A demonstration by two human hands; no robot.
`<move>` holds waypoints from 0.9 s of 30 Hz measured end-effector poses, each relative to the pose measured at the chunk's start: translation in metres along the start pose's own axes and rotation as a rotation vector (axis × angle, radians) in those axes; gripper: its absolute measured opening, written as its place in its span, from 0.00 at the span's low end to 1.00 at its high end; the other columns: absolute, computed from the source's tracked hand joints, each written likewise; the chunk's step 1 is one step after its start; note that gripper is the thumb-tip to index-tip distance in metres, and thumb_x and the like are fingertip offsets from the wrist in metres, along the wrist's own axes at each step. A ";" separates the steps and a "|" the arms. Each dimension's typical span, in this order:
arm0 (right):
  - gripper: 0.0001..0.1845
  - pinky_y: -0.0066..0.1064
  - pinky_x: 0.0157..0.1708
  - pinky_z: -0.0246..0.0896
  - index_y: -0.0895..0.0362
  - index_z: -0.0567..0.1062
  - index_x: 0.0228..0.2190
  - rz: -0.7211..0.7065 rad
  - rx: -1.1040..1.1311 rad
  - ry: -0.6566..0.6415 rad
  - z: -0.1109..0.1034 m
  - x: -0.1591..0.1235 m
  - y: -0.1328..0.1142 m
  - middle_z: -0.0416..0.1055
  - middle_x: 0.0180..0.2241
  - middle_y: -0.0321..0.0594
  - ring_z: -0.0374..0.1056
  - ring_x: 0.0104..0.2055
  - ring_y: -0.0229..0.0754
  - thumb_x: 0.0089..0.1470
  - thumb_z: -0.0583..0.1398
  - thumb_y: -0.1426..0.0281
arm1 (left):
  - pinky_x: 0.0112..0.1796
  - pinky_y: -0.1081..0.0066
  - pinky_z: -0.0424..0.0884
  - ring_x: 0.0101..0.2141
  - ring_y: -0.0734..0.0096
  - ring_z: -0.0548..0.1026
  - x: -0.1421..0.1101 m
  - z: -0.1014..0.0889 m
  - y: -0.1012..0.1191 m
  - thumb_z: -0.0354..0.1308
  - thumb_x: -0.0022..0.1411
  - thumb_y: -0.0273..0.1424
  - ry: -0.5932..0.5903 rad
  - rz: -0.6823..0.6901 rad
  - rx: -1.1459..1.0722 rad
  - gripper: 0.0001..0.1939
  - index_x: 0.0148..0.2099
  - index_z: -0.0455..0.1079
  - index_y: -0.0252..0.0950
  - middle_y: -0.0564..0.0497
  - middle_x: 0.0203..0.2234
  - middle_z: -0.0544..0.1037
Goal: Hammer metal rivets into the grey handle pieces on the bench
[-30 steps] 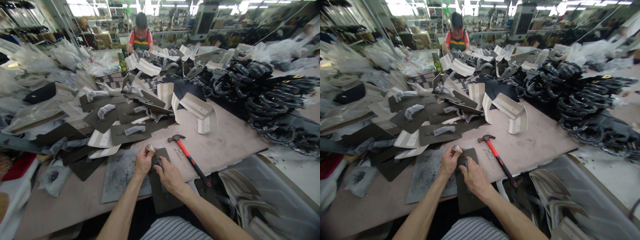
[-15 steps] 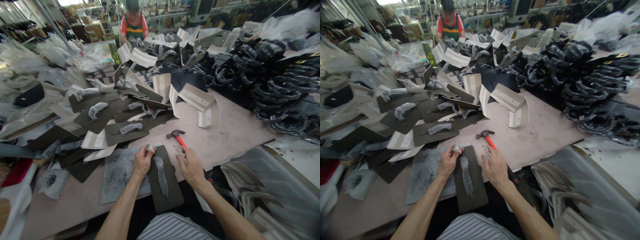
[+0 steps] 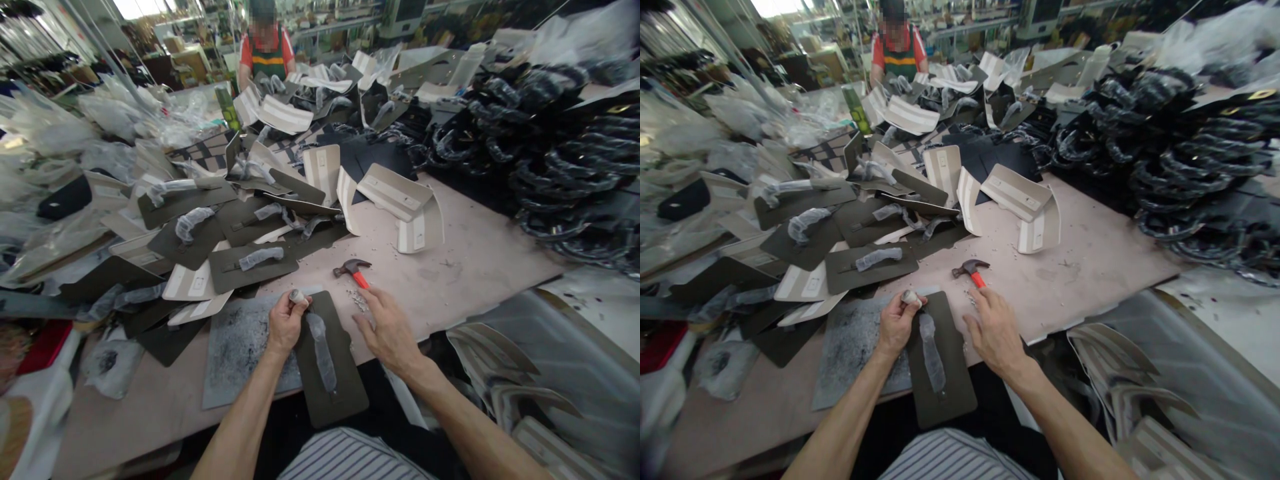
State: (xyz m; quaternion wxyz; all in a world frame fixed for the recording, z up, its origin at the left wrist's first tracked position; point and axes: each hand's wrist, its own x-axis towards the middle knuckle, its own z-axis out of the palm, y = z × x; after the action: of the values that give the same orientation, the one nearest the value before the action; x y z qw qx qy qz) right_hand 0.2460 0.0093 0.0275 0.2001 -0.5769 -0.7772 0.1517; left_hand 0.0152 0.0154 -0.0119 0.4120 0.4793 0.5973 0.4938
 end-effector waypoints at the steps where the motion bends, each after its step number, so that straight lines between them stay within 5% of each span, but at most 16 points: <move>1: 0.27 0.47 0.57 0.56 0.58 0.62 0.59 -0.101 0.096 -0.026 0.000 -0.002 -0.015 0.61 0.59 0.52 0.57 0.60 0.53 0.60 0.55 0.66 | 0.42 0.68 0.74 0.38 0.64 0.80 0.000 0.000 0.000 0.61 0.61 0.38 -0.006 0.004 0.008 0.12 0.41 0.73 0.35 0.47 0.35 0.83; 4: 0.28 0.46 0.62 0.52 0.58 0.62 0.61 -0.303 0.234 -0.201 0.011 -0.014 -0.052 0.60 0.62 0.49 0.55 0.63 0.50 0.60 0.56 0.66 | 0.43 0.68 0.74 0.38 0.64 0.80 0.000 0.000 -0.002 0.60 0.62 0.38 -0.011 0.016 0.032 0.11 0.42 0.73 0.36 0.47 0.36 0.82; 7: 0.29 0.50 0.64 0.48 0.64 0.64 0.60 -0.315 0.199 -0.280 0.030 -0.032 -0.069 0.61 0.61 0.54 0.53 0.65 0.54 0.59 0.57 0.66 | 0.42 0.69 0.74 0.38 0.65 0.80 0.001 0.000 -0.005 0.59 0.62 0.37 -0.010 0.020 0.016 0.10 0.41 0.73 0.35 0.47 0.35 0.82; 27: 0.25 0.50 0.66 0.44 0.61 0.69 0.55 -0.247 0.264 -0.286 0.035 -0.042 -0.067 0.64 0.60 0.49 0.53 0.66 0.51 0.58 0.58 0.66 | 0.39 0.70 0.74 0.36 0.65 0.80 -0.003 0.003 0.000 0.60 0.60 0.35 -0.021 0.043 0.044 0.09 0.41 0.74 0.36 0.47 0.34 0.83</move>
State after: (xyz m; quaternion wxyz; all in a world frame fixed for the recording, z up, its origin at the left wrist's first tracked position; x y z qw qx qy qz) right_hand 0.1835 -0.0509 0.0223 0.1789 -0.4187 -0.8358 0.3067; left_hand 0.0187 0.0133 -0.0123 0.3969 0.5058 0.5932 0.4844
